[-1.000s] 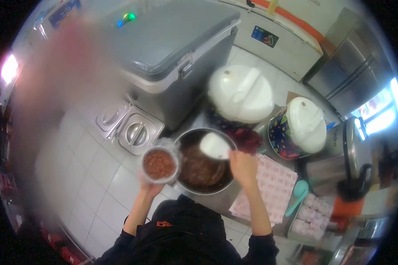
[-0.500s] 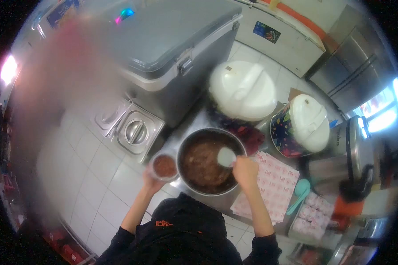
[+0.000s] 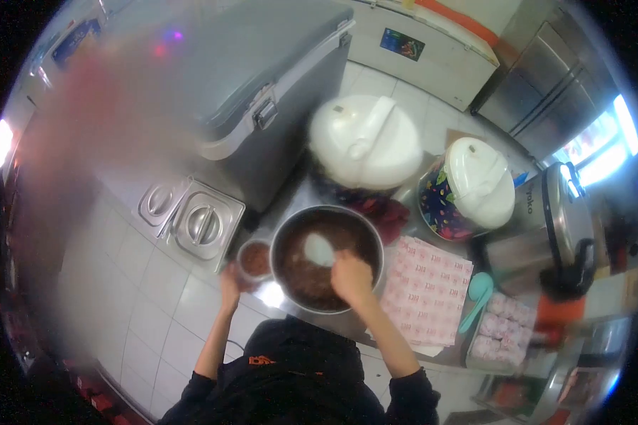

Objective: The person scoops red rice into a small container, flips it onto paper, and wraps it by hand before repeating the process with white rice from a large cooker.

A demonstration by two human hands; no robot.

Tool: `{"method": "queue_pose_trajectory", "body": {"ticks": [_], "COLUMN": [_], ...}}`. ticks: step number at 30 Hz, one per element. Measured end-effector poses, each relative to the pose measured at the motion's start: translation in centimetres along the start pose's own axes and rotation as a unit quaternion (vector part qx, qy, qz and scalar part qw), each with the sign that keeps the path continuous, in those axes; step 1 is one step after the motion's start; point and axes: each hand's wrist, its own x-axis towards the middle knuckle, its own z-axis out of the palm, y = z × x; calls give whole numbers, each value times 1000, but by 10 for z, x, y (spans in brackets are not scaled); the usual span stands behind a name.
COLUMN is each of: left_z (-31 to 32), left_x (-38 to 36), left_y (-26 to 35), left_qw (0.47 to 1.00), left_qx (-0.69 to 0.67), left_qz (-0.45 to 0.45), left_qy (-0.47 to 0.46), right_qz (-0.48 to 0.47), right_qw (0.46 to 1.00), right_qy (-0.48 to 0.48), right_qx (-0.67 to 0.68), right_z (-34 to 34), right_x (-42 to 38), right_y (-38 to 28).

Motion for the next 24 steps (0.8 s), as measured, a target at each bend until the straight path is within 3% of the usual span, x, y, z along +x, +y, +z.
{"method": "queue_pose_trajectory", "body": {"ticks": [1,4,6,8,12,14,15,16,19,20,22,23,24], "left_z": [0,9,4,17,19,17,27,41,95,102,116,126,136], "left_x": [-10,-8,1,2,-15,-38,-55,-77,-117,-114,-105,-109,-115], "left_y": [9,-8,-26,-27,-29,-32,-21,-9,21,12,-17,-12,-7], "left_qw": [996,997,997,989,979,983,978,968,950,950,957,962,962], "left_qx": [-82,-70,-68,-147,-202,-149,-129,-107,-140,-136,-235,-240,-236], "left_qz": [-35,-17,-21,-13,-20,-95,-139,-184,-242,-239,-88,-113,-114], "left_qy": [-11,4,-39,29,18,-42,-91,-137,-136,-146,-143,-68,-75], "right_qz": [-4,-42,-70,-74,-97,-82,-87,-77,-122,-115,-161,-141,-133], "right_qw": [1000,999,996,996,995,995,995,996,992,992,973,986,986], "right_qy": [-9,-21,-61,-41,28,-45,32,38,38,46,155,86,90], "right_qx": [3,7,-2,7,-26,-21,23,20,-22,-25,48,34,34], "right_z": [3,-1,8,10,-2,-55,-64,-71,-59,-57,-58,-59,-60], "right_x": [0,-3,0,0,-16,-46,-60,-71,-100,-107,-115,-121,-128], "right_y": [-3,-14,-13,-17,-14,-13,-7,1,37,42,55,64,78]}}
